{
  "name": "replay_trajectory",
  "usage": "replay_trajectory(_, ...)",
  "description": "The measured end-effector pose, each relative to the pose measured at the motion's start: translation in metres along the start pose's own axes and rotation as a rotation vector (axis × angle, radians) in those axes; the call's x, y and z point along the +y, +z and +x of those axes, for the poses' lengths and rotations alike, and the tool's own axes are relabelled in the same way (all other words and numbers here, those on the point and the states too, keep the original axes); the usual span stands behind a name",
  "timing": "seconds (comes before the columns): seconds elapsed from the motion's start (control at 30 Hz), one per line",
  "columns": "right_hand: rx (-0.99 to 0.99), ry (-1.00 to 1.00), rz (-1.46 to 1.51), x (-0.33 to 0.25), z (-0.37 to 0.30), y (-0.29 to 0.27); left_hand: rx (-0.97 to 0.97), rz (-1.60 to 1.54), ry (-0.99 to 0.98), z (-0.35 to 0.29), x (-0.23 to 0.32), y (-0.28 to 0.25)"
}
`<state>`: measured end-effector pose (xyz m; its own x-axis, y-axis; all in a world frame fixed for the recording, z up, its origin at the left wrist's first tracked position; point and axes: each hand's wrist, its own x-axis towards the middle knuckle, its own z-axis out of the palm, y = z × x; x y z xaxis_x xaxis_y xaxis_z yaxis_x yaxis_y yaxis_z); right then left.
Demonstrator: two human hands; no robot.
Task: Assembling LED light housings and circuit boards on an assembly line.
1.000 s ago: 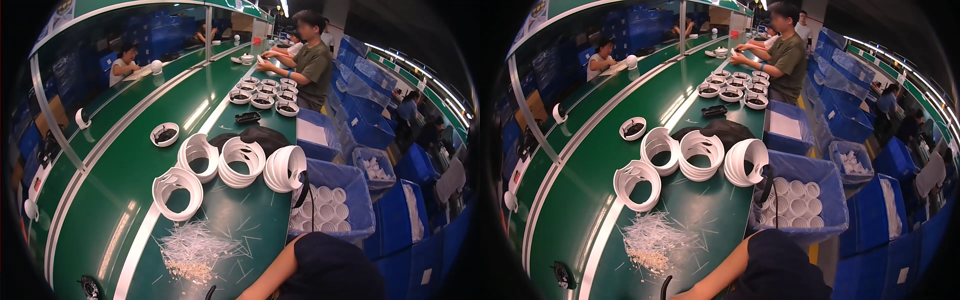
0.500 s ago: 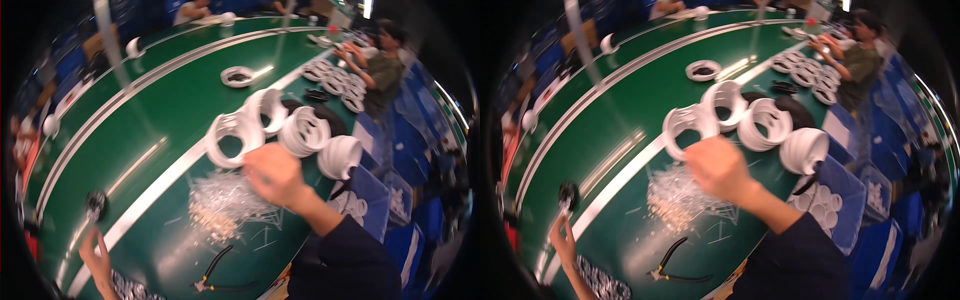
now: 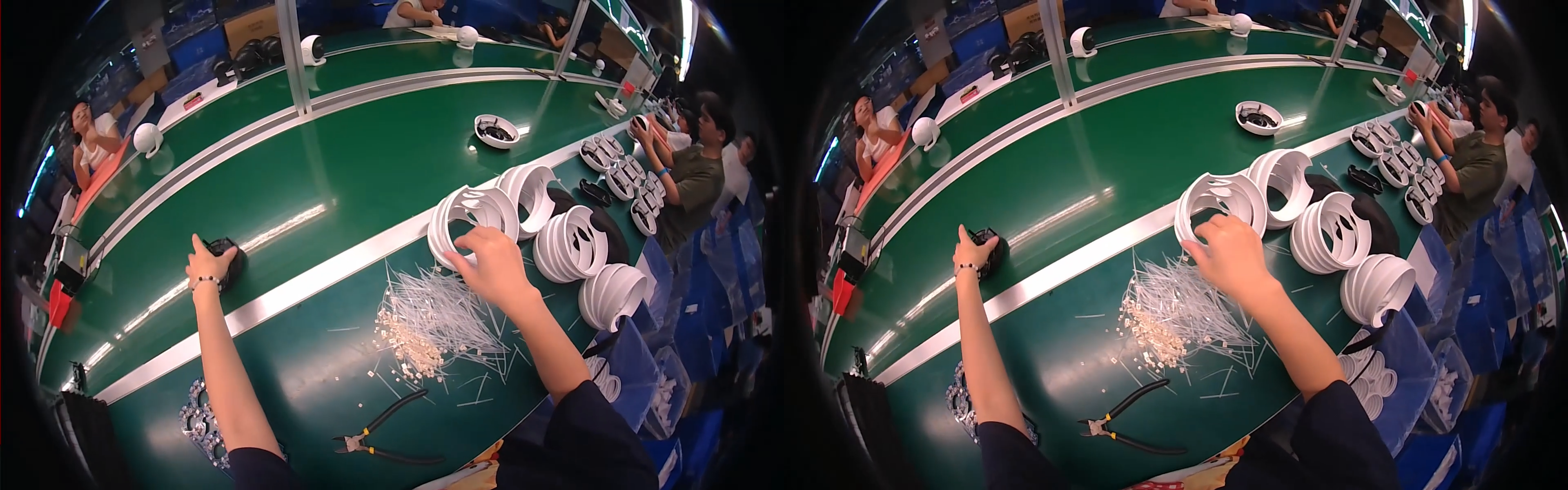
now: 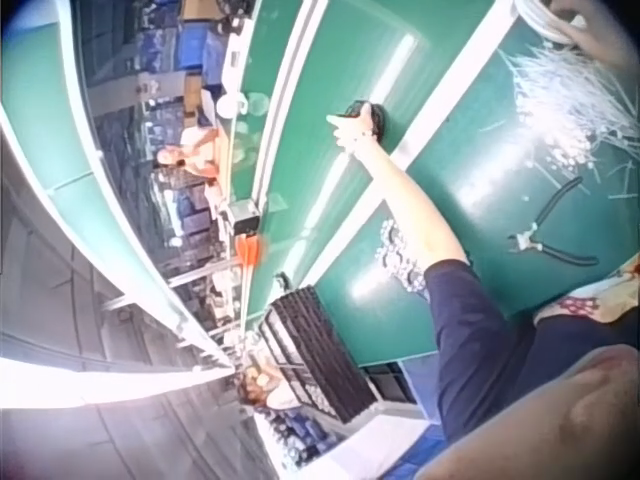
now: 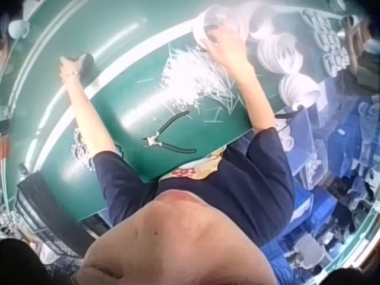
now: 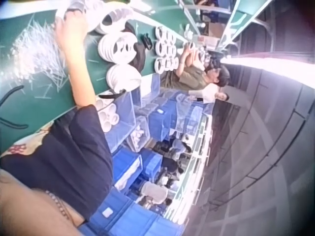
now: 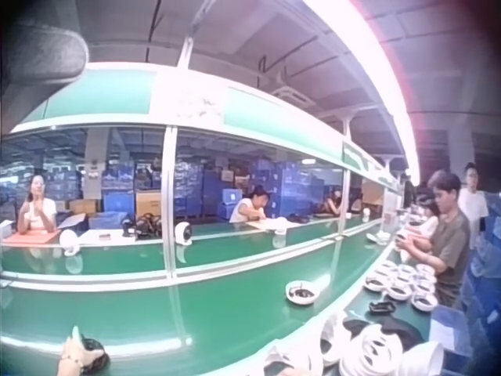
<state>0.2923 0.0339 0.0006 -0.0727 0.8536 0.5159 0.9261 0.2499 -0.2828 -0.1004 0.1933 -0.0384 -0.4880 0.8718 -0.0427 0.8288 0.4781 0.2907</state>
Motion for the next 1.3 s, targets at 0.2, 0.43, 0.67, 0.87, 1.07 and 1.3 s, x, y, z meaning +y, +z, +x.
replay_trajectory(0.2,0.053,-0.088,0.013,0.007,-0.006,0.003,0.084,-0.105,0.195,-0.007,-0.018,-0.012)
replay_trajectory(0.43,0.291,-0.164,0.068,-0.024,0.002,-0.010,0.248,-0.243,0.364,-0.024,-0.031,-0.023)
replay_trajectory(0.67,0.298,-0.655,0.315,-0.103,0.001,-0.014,0.405,-0.532,0.433,-0.030,-0.059,-0.061)
replay_trajectory(0.87,-0.236,-0.872,0.382,-0.159,-0.046,0.050,0.160,-1.325,0.522,-0.068,-0.005,-0.050)
replay_trajectory(1.07,-0.399,-0.980,0.460,-0.178,-0.063,0.083,-0.047,-1.482,0.469,-0.093,-0.005,-0.054)
replay_trajectory(1.3,-0.630,-0.693,0.350,-0.178,-0.019,0.072,-0.154,-1.635,0.445,-0.109,0.007,-0.058)
